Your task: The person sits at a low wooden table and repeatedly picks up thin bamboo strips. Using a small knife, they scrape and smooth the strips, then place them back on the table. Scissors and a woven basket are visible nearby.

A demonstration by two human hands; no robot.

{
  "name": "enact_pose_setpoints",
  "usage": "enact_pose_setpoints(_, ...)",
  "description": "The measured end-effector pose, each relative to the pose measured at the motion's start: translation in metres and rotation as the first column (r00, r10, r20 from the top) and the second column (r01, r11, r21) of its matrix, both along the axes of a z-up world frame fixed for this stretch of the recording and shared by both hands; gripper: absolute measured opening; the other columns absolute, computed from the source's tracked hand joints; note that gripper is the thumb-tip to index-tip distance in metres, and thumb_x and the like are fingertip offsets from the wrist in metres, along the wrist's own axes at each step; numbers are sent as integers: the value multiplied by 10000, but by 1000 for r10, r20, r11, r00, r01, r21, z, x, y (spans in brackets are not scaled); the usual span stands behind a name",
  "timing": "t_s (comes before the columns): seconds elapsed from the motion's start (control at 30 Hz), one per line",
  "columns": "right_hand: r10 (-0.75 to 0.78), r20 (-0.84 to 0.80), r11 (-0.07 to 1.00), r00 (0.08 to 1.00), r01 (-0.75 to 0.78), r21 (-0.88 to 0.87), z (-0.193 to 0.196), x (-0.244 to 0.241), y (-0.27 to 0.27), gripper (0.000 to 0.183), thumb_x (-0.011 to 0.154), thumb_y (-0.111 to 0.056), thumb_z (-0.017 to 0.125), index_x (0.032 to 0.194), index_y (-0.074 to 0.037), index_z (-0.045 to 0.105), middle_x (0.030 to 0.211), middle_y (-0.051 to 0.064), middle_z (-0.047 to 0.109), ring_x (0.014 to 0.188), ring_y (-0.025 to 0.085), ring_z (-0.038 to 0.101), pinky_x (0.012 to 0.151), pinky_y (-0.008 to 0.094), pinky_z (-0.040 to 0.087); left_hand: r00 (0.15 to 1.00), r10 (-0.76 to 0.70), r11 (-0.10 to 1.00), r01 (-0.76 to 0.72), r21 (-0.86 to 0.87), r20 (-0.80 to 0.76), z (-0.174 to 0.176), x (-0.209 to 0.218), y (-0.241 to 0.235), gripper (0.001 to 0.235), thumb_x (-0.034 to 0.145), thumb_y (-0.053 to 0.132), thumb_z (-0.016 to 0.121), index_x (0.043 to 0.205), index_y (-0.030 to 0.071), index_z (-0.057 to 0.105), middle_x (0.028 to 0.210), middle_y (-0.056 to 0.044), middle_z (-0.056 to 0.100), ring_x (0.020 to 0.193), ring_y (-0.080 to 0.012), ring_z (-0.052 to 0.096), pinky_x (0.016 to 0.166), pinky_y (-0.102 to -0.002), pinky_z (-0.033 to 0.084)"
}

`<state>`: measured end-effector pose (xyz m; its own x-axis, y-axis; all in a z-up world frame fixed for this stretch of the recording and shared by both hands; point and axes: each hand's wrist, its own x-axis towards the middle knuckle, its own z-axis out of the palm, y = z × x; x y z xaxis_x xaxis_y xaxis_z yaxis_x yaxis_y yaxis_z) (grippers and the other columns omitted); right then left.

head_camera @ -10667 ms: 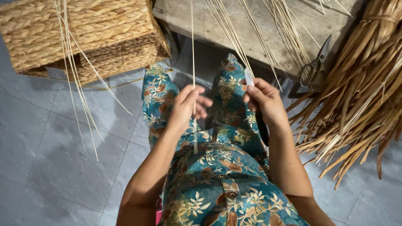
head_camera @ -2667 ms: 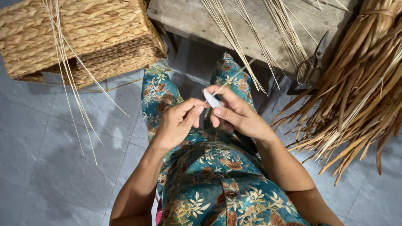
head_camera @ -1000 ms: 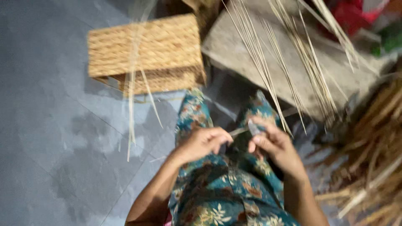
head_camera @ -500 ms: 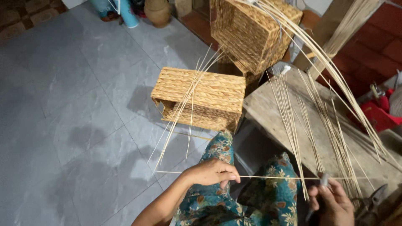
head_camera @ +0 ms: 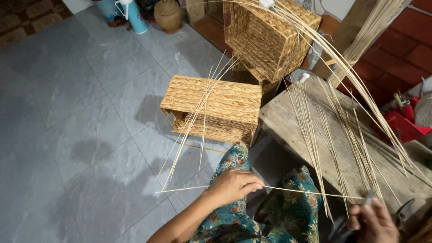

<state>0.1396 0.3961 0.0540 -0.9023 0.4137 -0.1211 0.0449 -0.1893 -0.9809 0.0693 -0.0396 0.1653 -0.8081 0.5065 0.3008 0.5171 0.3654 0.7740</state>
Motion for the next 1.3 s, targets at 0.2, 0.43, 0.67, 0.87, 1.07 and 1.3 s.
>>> enact_pose_setpoints(0.2, 65, -83, 997, 994, -61, 51, 25, 1, 36, 365, 1100, -55, 501, 1456, 21, 467, 862, 134, 653, 620, 189, 589, 505, 339, 496, 959, 77, 994, -93, 49, 274, 6, -4, -11, 126, 979, 207, 689, 1004, 106, 761, 804, -25, 770, 701, -121, 749, 624, -273, 576)
enact_pose_setpoints(0.43, 328, 196, 944, 924, -315, -95, 84, 7, -126, 591, 880, -81, 629, 1464, -24, 561, 732, 108, 685, 539, 132, 521, 477, 260, 388, 924, 28, 977, -105, 184, 381, 9, 4, 37, 145, 979, 184, 699, 1009, 52, 749, 751, -12, 735, 678, -66, 719, 586, -250, 558)
enact_pose_setpoints(0.67, 449, 24, 885, 893, -441, -148, 104, -3, -161, 336, 1001, -73, 618, 1331, -13, 592, 810, 114, 710, 573, 113, 564, 514, 243, 461, 901, -33, 983, -49, 178, 433, 9, 10, 51, 91, 971, 128, 699, 1030, 84, 753, 754, -2, 742, 676, -49, 712, 574, -220, 551)
enact_pose_setpoints(0.87, 303, -16, 913, 953, -295, -280, 102, -2, -139, 269, 1002, -75, 634, 1266, -37, 596, 791, 130, 701, 537, 116, 541, 507, 236, 438, 891, 28, 998, -53, 42, 453, 13, 11, 37, 90, 953, 103, 714, 1024, 89, 766, 742, 9, 732, 651, -52, 705, 564, -219, 543)
enact_pose_setpoints(1.07, 154, -100, 948, 983, -176, -266, 100, 2, -94, 178, 1047, -67, 633, 1211, 0, 623, 800, 125, 675, 559, 122, 506, 517, 236, 406, 883, -15, 996, -26, 81, 470, 3, 9, 14, 85, 947, 92, 712, 1020, 79, 754, 780, 17, 758, 682, -41, 711, 587, -204, 555)
enact_pose_setpoints(1.3, -69, -113, 970, 991, 40, -240, 90, 8, -55, 209, 1083, -67, 613, 1283, -5, 607, 818, 120, 672, 555, 138, 518, 498, 249, 406, 895, -14, 999, -8, 47, 446, -2, 8, 0, 65, 951, 84, 717, 1007, 66, 746, 744, 10, 742, 661, -49, 686, 577, -209, 527)
